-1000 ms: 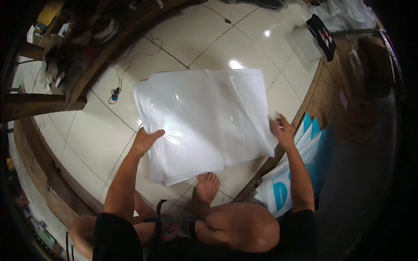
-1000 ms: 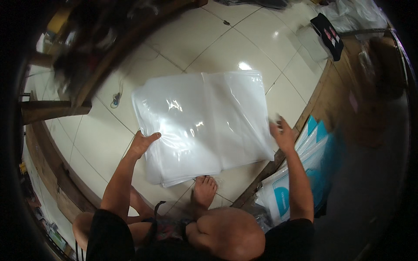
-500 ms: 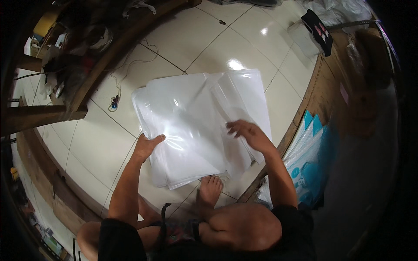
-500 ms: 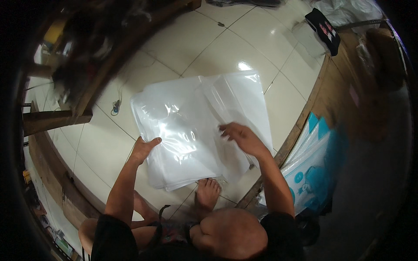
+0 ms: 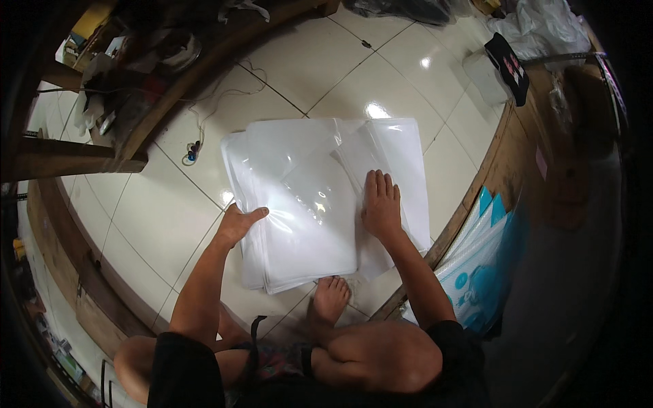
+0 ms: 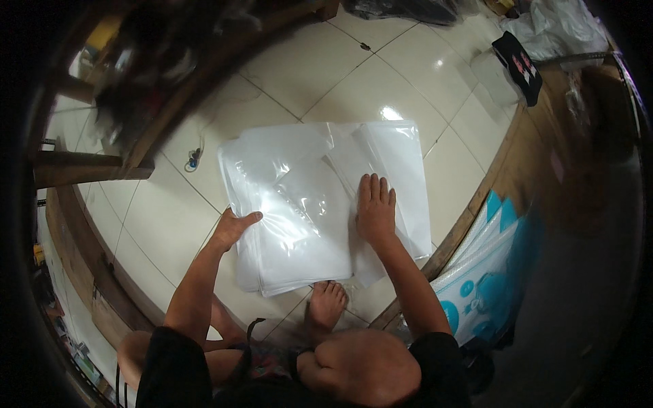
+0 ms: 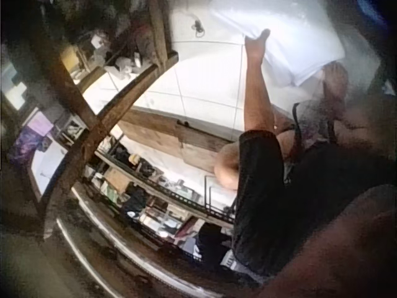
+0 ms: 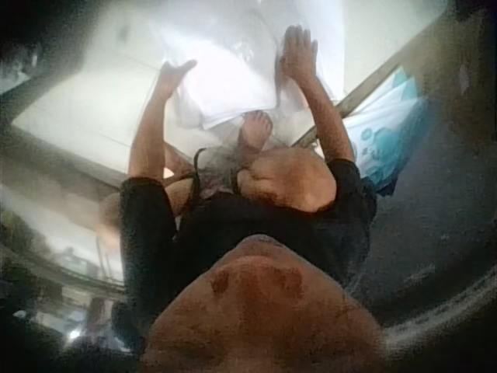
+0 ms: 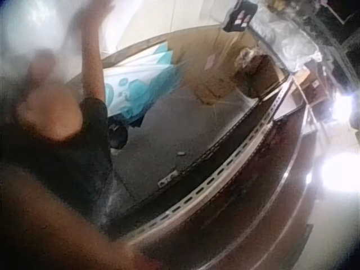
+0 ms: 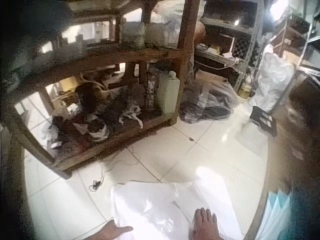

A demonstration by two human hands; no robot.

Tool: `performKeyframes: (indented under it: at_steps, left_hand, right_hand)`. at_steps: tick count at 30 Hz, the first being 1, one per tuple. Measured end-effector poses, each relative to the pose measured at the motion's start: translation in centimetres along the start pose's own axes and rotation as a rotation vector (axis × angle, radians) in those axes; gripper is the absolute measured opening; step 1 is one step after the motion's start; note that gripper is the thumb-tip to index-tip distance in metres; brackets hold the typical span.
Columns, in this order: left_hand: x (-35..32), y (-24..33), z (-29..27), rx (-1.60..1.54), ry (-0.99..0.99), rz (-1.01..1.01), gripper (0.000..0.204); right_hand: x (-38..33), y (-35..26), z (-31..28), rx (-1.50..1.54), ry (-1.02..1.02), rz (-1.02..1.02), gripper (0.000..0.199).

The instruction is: The person sits on the floor and repeatedly folds white plastic sheets by hand. They smooth each sheet, fold it in half, and stack the folded items into a pile. The person handles the sheets one at a time and places the finished stack on a nearby table.

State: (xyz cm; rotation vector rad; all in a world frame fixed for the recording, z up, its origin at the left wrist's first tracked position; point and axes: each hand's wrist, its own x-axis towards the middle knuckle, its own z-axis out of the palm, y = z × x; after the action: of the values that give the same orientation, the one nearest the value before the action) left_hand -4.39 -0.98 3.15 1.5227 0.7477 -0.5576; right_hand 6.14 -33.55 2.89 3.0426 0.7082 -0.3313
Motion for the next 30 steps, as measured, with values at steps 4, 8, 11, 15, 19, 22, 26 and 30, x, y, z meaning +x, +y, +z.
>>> performKeyframes:
  at_steps: [4,8,11,15,19,22,26,30]
  left_hand:
    - [-0.2,0.3,0.4,0.019,0.021,-0.015,0.059]
    - [-0.9,1.4,0.8,0.020,0.029,0.013,0.059]
    - [0.2,-0.2,0.1,-0.022,-0.002,-0.044,0.062]
    - [0.0,0.1,0.5,-0.014,0.028,-0.017,0.062]
    - [-0.3,0.6,0.8,-0.022,0.051,-0.009,0.062]
    - [-0.2,0.2,0.5,-0.027,0.026,-0.016,0.062]
    - [-0.3,0.9,0.6,-0.016,0.002,-0.040,0.060]
    - [-0.1,0.0,0.1,-0.003,0.020,-0.016,0.060]
  right_hand:
    - [1.9,3.3,1.0,0.088,0.136,0.116,0.040]
    - [2.3,10.3,-2.0,0.591,0.328,0.477,0.023]
    - [2.4,12.8,-4.6,0.830,0.030,0.479,0.022]
    - [3.1,13.5,-4.6,0.827,0.104,0.473,0.027]
    - [4.3,10.8,-4.7,0.541,0.199,0.565,0.035]
    - [4.5,10.9,-5.3,0.280,0.179,0.666,0.045]
    - [3.1,12.4,-3.3,0.158,0.601,0.483,0.053]
    - [1.5,0.2,-2.5,0.557,0.450,-0.030,0.064]
